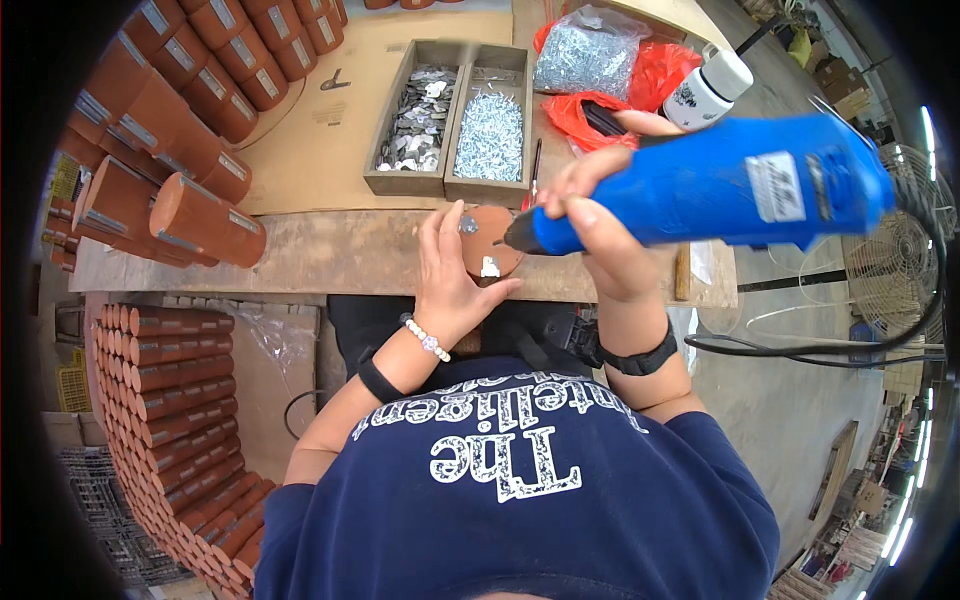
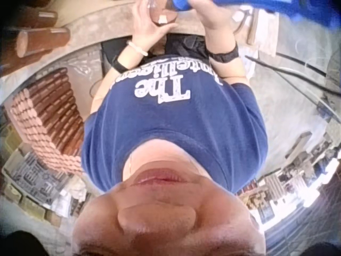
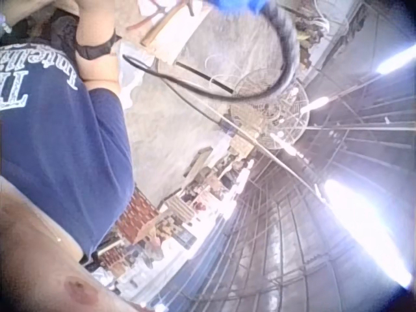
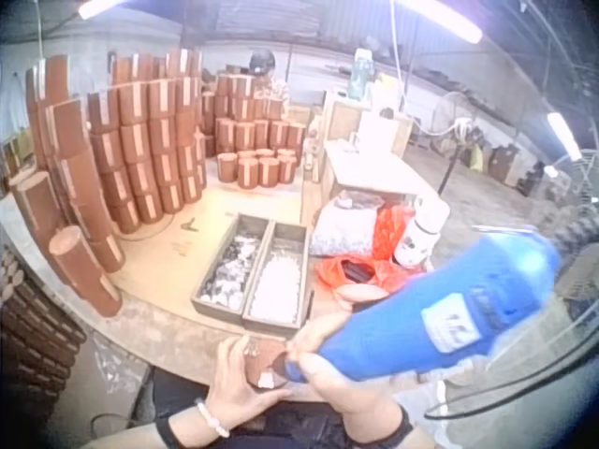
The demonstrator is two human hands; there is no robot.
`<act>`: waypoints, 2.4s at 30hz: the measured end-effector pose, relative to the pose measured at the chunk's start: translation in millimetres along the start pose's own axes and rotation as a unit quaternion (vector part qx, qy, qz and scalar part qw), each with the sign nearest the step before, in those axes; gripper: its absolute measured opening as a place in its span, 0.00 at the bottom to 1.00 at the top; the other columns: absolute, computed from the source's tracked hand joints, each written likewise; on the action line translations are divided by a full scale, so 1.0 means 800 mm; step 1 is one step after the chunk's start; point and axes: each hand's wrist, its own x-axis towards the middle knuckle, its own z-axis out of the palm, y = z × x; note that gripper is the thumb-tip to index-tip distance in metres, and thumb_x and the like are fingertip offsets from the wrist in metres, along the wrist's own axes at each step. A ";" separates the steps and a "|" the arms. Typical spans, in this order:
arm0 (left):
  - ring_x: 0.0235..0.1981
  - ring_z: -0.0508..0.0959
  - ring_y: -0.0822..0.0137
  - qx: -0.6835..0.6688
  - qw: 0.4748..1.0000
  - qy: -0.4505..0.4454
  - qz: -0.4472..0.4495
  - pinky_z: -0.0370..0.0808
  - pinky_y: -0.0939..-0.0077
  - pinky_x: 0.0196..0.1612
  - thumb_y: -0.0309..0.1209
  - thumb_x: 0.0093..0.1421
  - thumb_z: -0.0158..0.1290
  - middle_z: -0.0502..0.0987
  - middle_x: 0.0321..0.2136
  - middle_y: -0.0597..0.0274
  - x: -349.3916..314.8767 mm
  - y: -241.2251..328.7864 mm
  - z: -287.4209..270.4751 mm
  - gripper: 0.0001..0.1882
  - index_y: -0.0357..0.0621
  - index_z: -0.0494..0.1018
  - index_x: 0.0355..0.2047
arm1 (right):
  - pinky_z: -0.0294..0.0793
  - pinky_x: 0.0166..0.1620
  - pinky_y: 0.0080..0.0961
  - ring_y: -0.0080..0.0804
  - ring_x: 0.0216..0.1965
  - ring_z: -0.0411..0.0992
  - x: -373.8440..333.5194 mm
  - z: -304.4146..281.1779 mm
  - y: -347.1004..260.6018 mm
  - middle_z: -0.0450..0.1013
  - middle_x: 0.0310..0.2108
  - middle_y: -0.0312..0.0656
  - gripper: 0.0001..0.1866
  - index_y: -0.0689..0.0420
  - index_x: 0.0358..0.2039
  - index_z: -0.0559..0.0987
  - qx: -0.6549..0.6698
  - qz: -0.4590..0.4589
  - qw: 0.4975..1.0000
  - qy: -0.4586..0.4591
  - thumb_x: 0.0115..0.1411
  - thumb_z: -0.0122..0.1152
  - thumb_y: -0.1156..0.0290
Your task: Using an electric screwdriver to attach metal brackets to cylindrical components on a workbench.
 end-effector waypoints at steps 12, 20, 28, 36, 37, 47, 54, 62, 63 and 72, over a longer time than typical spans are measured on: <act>0.49 0.65 0.56 -0.147 0.929 -0.338 0.031 0.64 0.67 0.50 0.28 0.31 0.64 0.64 0.47 0.50 0.078 -0.040 -0.041 0.56 0.44 0.40 0.58 | 0.68 0.32 0.34 0.33 0.23 0.65 0.001 -0.052 -0.041 0.64 0.23 0.44 0.31 0.62 0.51 0.51 0.026 -0.130 0.989 0.062 0.45 0.49 0.76; 0.39 0.70 0.58 -0.059 0.920 -0.387 0.007 0.68 0.68 0.41 0.37 0.41 0.60 0.71 0.36 0.52 0.181 -0.028 -0.060 0.36 0.44 0.59 0.50 | 0.68 0.31 0.33 0.32 0.23 0.65 -0.003 -0.060 -0.047 0.64 0.23 0.44 0.32 0.62 0.51 0.51 0.025 -0.139 0.984 0.109 0.45 0.50 0.75; 0.40 0.71 0.60 0.337 0.871 -0.326 0.145 0.66 0.62 0.40 0.35 0.43 0.56 0.71 0.31 0.61 0.177 -0.072 0.051 0.10 0.51 0.74 0.29 | 0.70 0.29 0.29 0.33 0.21 0.66 -0.019 -0.067 -0.036 0.64 0.20 0.43 0.31 0.62 0.48 0.52 0.036 -0.107 0.981 0.159 0.43 0.52 0.80; 0.35 0.72 0.64 0.316 0.893 -0.285 0.146 0.65 0.65 0.35 0.38 0.42 0.56 0.72 0.27 0.65 0.188 -0.078 0.050 0.07 0.52 0.75 0.22 | 0.70 0.29 0.28 0.33 0.20 0.67 -0.009 -0.074 -0.027 0.65 0.20 0.43 0.30 0.62 0.48 0.53 0.066 -0.105 0.977 0.173 0.42 0.52 0.79; 0.34 0.73 0.64 0.321 0.893 -0.279 0.147 0.66 0.65 0.34 0.39 0.43 0.55 0.72 0.25 0.65 0.187 -0.079 0.052 0.07 0.52 0.75 0.21 | 0.70 0.29 0.29 0.32 0.20 0.67 -0.009 -0.077 -0.024 0.65 0.20 0.42 0.30 0.62 0.48 0.53 0.053 -0.103 0.980 0.162 0.43 0.52 0.78; 0.28 0.74 0.61 0.286 0.910 -0.240 0.182 0.68 0.66 0.32 0.38 0.46 0.51 0.73 0.21 0.63 0.179 -0.083 0.043 0.08 0.51 0.76 0.22 | 0.71 0.29 0.29 0.31 0.21 0.67 -0.014 -0.075 -0.011 0.65 0.20 0.42 0.30 0.61 0.48 0.54 0.094 -0.082 0.976 0.180 0.43 0.52 0.79; 0.30 0.74 0.62 0.216 0.943 -0.218 0.130 0.67 0.64 0.33 0.38 0.49 0.48 0.74 0.25 0.62 0.181 -0.083 0.037 0.09 0.50 0.75 0.23 | 0.70 0.29 0.28 0.30 0.20 0.66 -0.015 -0.078 -0.010 0.65 0.21 0.42 0.30 0.62 0.49 0.53 0.086 -0.094 0.975 0.184 0.45 0.50 0.78; 0.24 0.76 0.62 0.015 0.989 -0.121 0.086 0.73 0.74 0.28 0.29 0.46 0.53 0.75 0.22 0.57 0.175 -0.054 0.017 0.07 0.43 0.76 0.26 | 0.70 0.28 0.29 0.31 0.20 0.67 -0.011 -0.075 -0.012 0.64 0.21 0.42 0.30 0.61 0.48 0.53 0.096 -0.094 0.971 0.199 0.43 0.51 0.79; 0.24 0.77 0.64 -0.024 0.989 -0.117 0.084 0.73 0.76 0.28 0.28 0.46 0.52 0.76 0.22 0.56 0.173 -0.044 0.011 0.07 0.42 0.76 0.27 | 0.70 0.28 0.29 0.31 0.20 0.67 -0.010 -0.074 -0.011 0.64 0.21 0.42 0.30 0.61 0.48 0.53 0.095 -0.099 0.971 0.196 0.43 0.51 0.78; 0.26 0.77 0.71 -0.176 0.970 -0.145 0.086 0.73 0.81 0.30 0.24 0.46 0.53 0.77 0.24 0.57 0.120 0.024 -0.035 0.07 0.37 0.76 0.28 | 0.70 0.28 0.30 0.30 0.21 0.66 -0.002 -0.063 -0.020 0.64 0.22 0.40 0.29 0.60 0.49 0.53 0.131 -0.121 0.968 0.174 0.46 0.50 0.75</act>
